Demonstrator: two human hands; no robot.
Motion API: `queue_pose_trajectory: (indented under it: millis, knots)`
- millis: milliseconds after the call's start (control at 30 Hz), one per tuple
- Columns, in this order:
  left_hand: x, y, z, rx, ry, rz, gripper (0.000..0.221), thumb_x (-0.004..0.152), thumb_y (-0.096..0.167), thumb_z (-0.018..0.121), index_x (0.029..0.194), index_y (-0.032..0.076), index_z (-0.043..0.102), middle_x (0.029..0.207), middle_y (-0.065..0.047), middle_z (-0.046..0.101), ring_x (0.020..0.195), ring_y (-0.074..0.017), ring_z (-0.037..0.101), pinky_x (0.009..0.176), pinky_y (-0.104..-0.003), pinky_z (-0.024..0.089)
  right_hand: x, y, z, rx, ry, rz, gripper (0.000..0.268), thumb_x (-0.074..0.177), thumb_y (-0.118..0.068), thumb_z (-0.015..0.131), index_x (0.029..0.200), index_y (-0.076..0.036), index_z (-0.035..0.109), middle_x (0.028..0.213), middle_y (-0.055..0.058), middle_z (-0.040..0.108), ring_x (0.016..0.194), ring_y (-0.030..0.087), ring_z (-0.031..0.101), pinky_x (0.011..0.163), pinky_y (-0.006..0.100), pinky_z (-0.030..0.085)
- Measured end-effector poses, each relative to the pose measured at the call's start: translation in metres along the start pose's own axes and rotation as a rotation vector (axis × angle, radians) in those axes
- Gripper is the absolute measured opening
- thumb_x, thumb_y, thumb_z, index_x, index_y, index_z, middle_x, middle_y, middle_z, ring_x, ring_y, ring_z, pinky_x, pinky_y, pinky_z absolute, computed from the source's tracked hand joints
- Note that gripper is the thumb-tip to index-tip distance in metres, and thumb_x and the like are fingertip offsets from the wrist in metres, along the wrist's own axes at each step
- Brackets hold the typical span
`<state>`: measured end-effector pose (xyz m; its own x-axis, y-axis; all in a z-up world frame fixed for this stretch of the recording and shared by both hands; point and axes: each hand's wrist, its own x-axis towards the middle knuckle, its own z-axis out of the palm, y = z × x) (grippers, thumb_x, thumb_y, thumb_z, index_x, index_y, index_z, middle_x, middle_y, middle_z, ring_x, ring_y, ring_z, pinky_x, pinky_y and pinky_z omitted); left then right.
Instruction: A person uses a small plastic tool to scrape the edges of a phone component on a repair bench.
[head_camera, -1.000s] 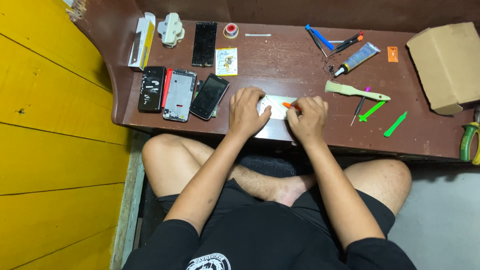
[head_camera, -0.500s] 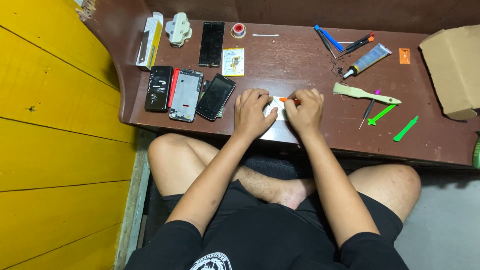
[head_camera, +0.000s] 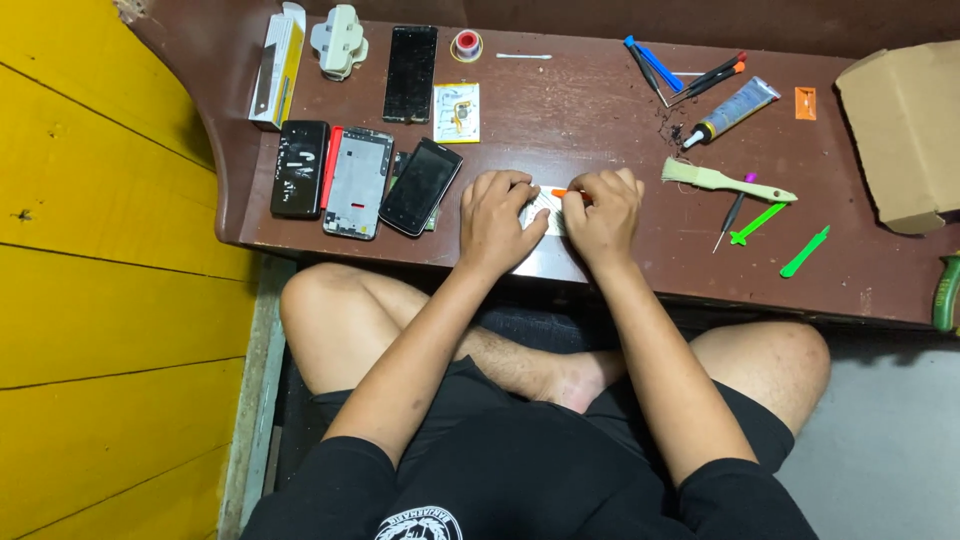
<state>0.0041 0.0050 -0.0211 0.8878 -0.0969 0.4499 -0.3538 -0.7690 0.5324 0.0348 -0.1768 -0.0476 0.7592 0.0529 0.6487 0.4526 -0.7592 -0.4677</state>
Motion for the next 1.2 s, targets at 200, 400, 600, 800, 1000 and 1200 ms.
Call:
queue_pose_trajectory:
  millis: [200,400,600,800,1000,1200]
  knots:
    - [-0.001,-0.003,0.004,-0.015,0.022,0.020,0.026,0.080,0.029,0.079,0.100,0.013,0.077,0.108,-0.005,0.069,0.115,-0.0279,0.058,0.098,-0.046,0.041,-0.002,0.004,0.006,-0.008,-0.003,-0.035,0.007,0.077,-0.015,0.072,0.076,-0.022,0.071,0.062,0.000,0.048,0.078,0.024,0.058,0.078,0.036,0.044]
    - [-0.003,-0.004,0.006,0.001,0.023,0.022,0.025,0.080,0.030,0.079,0.099,0.014,0.077,0.108,-0.004,0.069,0.115,-0.0271,0.058,0.097,-0.045,0.042,-0.002,0.004,0.008,-0.047,-0.007,-0.066,0.008,0.077,-0.016,0.072,0.077,-0.023,0.070,0.064,0.000,0.046,0.079,0.024,0.057,0.079,0.037,0.043]
    - [-0.003,-0.005,0.007,-0.002,0.028,0.017,0.025,0.080,0.030,0.079,0.099,0.015,0.078,0.108,-0.003,0.069,0.114,-0.0268,0.058,0.098,-0.045,0.042,-0.003,0.004,0.005,-0.078,0.015,-0.046,0.009,0.076,-0.015,0.072,0.077,-0.024,0.069,0.065,-0.001,0.047,0.079,0.023,0.057,0.077,0.036,0.043]
    - [0.000,-0.001,0.001,0.003,0.025,0.020,0.025,0.079,0.031,0.080,0.099,0.015,0.077,0.107,-0.003,0.069,0.113,-0.0264,0.059,0.097,-0.044,0.042,-0.001,-0.002,0.000,-0.125,0.041,0.008,0.009,0.077,-0.016,0.072,0.075,-0.024,0.069,0.063,-0.002,0.047,0.077,0.022,0.058,0.075,0.036,0.042]
    - [0.000,-0.001,0.001,-0.006,0.014,0.012,0.025,0.080,0.031,0.079,0.099,0.014,0.078,0.108,-0.004,0.070,0.114,-0.0270,0.059,0.099,-0.045,0.042,0.000,-0.005,0.000,-0.108,0.015,-0.011,0.007,0.077,-0.017,0.072,0.077,-0.024,0.071,0.064,-0.002,0.046,0.079,0.022,0.058,0.076,0.035,0.042]
    - [-0.002,-0.004,0.004,0.006,-0.001,0.009,0.026,0.080,0.032,0.078,0.100,0.015,0.077,0.108,-0.003,0.070,0.116,-0.0268,0.059,0.100,-0.045,0.042,-0.002,-0.007,0.004,-0.088,-0.015,0.004,0.005,0.077,-0.018,0.070,0.077,-0.023,0.071,0.063,0.000,0.045,0.079,0.024,0.058,0.076,0.038,0.042]
